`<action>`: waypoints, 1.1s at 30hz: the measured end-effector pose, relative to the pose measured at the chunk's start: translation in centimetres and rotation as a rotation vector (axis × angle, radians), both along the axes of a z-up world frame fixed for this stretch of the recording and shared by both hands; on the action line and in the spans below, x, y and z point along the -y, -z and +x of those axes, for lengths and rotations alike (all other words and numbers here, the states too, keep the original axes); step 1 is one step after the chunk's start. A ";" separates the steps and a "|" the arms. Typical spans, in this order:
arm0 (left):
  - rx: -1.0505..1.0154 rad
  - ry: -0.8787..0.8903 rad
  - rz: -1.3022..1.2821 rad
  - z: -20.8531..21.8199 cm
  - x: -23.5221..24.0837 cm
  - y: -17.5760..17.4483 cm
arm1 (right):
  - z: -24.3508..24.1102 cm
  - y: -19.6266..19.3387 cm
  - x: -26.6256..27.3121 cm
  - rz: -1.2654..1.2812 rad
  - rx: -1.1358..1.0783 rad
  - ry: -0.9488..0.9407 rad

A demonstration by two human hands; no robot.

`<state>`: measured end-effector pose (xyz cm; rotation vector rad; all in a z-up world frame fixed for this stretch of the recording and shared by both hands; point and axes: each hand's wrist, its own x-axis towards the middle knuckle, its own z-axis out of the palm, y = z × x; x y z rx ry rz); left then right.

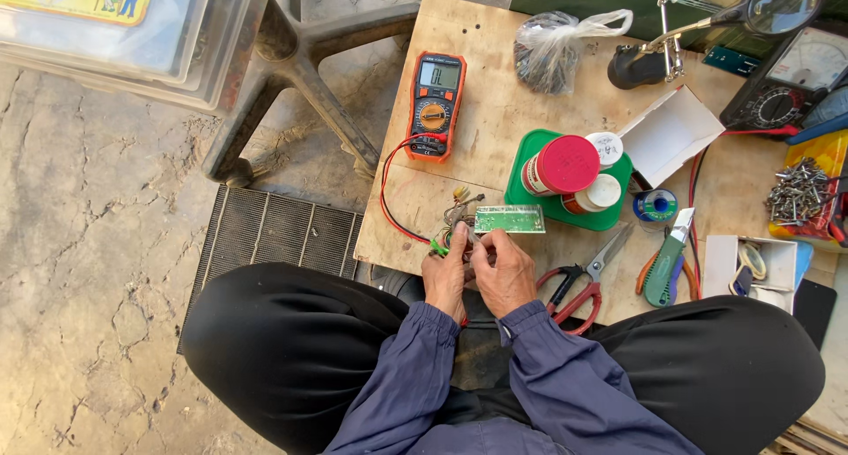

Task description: The person sits on the ground and works on a small circuit board, using a multimeter to test connections. They use scissors to cut wires and a utility knife to strip insulation, then connect the board to a power source.

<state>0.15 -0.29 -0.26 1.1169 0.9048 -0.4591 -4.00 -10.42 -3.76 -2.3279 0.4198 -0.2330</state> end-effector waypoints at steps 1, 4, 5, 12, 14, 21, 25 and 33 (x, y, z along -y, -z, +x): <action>-0.020 0.002 0.012 0.1 0.0 -0.1 | -0.2 0.3 0.0 0.017 0.010 0.006; -0.057 -0.034 0.006 0.1 0.2 0.5 | -0.7 0.6 0.2 0.047 0.024 0.014; -0.071 -0.073 -0.010 0.1 0.2 0.9 | -0.7 0.6 0.1 0.062 0.033 0.014; -0.125 -0.075 0.019 0.3 1.5 5.8 | -1.5 0.4 0.3 0.027 0.080 -0.092; -0.134 -0.041 0.070 -0.2 1.5 8.0 | -1.6 0.3 0.3 -0.018 0.129 -0.126; -0.007 -0.211 -0.042 3.3 -0.3 7.9 | -6.3 -6.4 -1.4 0.076 -0.035 -0.131; 0.015 -0.061 -0.003 1.8 1.4 6.4 | -3.9 -9.4 1.0 0.186 -0.236 -0.058; 0.034 0.053 0.022 0.6 0.3 5.7 | 13.5 -17.5 -3.6 0.221 0.005 -0.260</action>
